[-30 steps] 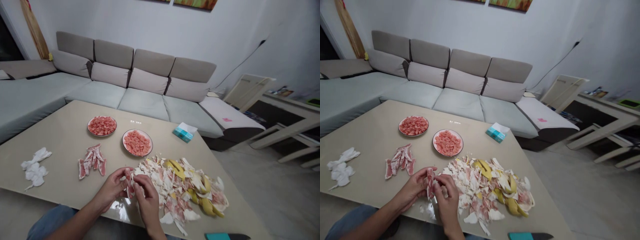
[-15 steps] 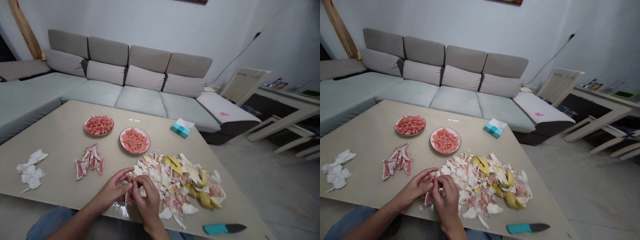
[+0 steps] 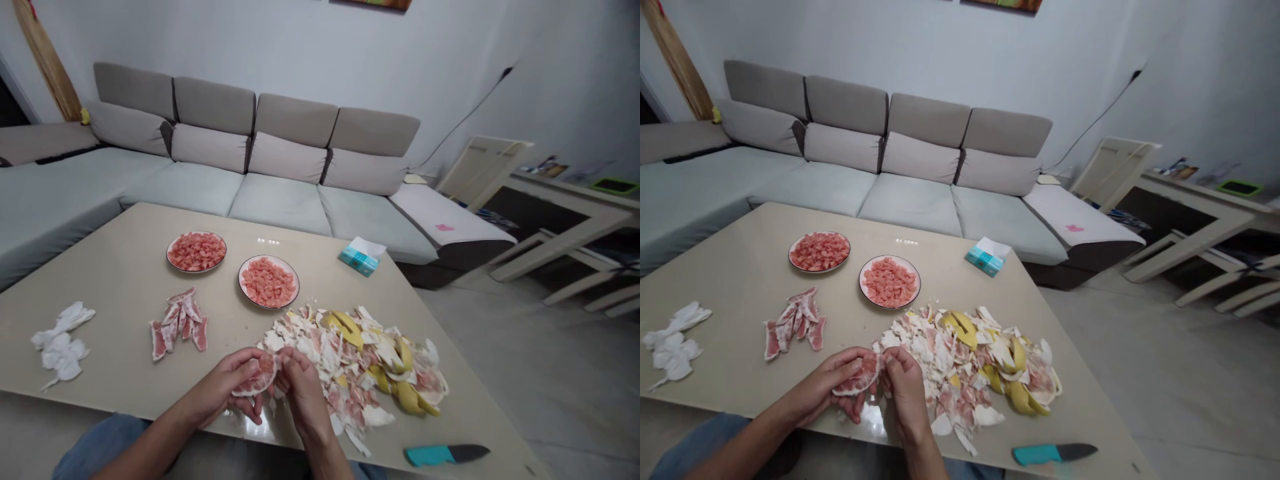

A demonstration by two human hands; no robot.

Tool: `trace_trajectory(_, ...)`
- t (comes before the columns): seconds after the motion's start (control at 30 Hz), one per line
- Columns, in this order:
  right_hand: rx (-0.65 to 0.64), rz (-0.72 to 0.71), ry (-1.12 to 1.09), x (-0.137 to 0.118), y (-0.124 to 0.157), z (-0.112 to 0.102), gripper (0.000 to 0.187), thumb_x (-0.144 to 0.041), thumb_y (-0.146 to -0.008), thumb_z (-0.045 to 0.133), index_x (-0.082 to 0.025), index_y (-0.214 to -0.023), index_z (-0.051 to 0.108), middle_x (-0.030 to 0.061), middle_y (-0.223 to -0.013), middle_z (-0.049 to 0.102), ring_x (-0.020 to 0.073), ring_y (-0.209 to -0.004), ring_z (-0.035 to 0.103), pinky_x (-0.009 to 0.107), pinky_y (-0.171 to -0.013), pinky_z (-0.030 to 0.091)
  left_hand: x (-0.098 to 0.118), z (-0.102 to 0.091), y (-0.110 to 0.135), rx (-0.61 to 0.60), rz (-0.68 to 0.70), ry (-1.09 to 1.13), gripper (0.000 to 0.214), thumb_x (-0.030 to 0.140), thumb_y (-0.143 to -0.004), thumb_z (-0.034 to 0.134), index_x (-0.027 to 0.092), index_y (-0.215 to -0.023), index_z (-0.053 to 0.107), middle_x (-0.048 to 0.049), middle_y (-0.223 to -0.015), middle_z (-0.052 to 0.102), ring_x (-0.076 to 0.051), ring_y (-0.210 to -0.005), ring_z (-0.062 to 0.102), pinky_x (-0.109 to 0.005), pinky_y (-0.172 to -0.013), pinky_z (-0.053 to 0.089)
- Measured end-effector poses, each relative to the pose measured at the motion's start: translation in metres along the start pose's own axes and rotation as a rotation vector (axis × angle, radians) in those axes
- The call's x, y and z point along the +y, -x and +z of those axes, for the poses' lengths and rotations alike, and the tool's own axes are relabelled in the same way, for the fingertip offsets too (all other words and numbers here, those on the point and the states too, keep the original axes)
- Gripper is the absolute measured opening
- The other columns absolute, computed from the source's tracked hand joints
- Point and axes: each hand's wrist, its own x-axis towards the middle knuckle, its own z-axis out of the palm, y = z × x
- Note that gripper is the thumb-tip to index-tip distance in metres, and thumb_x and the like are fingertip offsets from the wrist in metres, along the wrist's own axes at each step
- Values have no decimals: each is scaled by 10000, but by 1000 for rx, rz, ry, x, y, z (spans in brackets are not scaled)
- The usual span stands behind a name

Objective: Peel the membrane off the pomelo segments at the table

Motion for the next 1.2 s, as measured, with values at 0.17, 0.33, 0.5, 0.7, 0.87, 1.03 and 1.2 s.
trace_trajectory(0.17, -53, 69, -187, -1, -2, 2, 316, -431, -720, 694, -177, -650, 521, -111, -452, 314, 43, -378, 250, 174, -395, 179, 0, 2, 0, -14, 19, -6, 309, 395, -900, 499, 179, -1106, 581, -78, -861, 658, -130, -567, 605, -307, -573, 546)
trace_trajectory(0.33, -15, -21, -32, -4, 0, 0, 309, -443, -758, 671, -176, -673, 541, -84, -463, 395, 60, -407, 293, 182, -418, 221, 1, 0, 2, 56, 39, -11, 343, 416, -876, 540, 198, -1140, 571, -89, -960, 638, -170, -706, 621, -380, -691, 548)
trace_trajectory(0.5, -39, -127, 255, -9, 4, 1, 294, -463, -783, 659, -176, -773, 592, -41, -592, 508, 97, -505, 415, 209, -492, 336, -2, -2, -1, 111, 137, -146, 413, 377, -785, 672, 211, -1153, 588, -65, -922, 638, -172, -703, 601, -324, -655, 526)
trace_trajectory(0.7, -56, -215, 443, -8, 7, 6, 278, -425, -820, 633, -180, -711, 562, -21, -655, 526, 122, -590, 463, 221, -547, 374, -4, -2, -4, 230, 248, -321, 253, 235, -737, 713, 191, -985, 683, -61, -977, 683, -230, -939, 609, -276, -794, 478)
trace_trajectory(0.87, -40, -256, 486, -10, 8, 7, 288, -421, -831, 623, -177, -688, 567, -21, -632, 514, 121, -579, 463, 226, -547, 366, -1, -3, -4, 283, 282, -426, 181, 237, -762, 682, 171, -928, 713, -78, -940, 700, -237, -920, 622, -282, -812, 473)
trace_trajectory(1.03, -53, -183, 328, -12, 12, 10, 301, -435, -803, 652, -170, -691, 565, -38, -575, 497, 102, -522, 446, 215, -514, 352, -3, 3, -5, 307, 284, -392, 180, 266, -746, 711, 162, -894, 720, -80, -902, 701, -225, -874, 633, -280, -789, 477)
trace_trajectory(1.2, 25, -156, 223, -11, 8, -1, 313, -449, -802, 652, -176, -682, 553, -48, -532, 473, 93, -474, 403, 209, -469, 334, -1, 3, -3, 316, 276, -161, 244, 334, -744, 727, 147, -897, 695, -58, -780, 685, -185, -722, 631, -277, -716, 487)
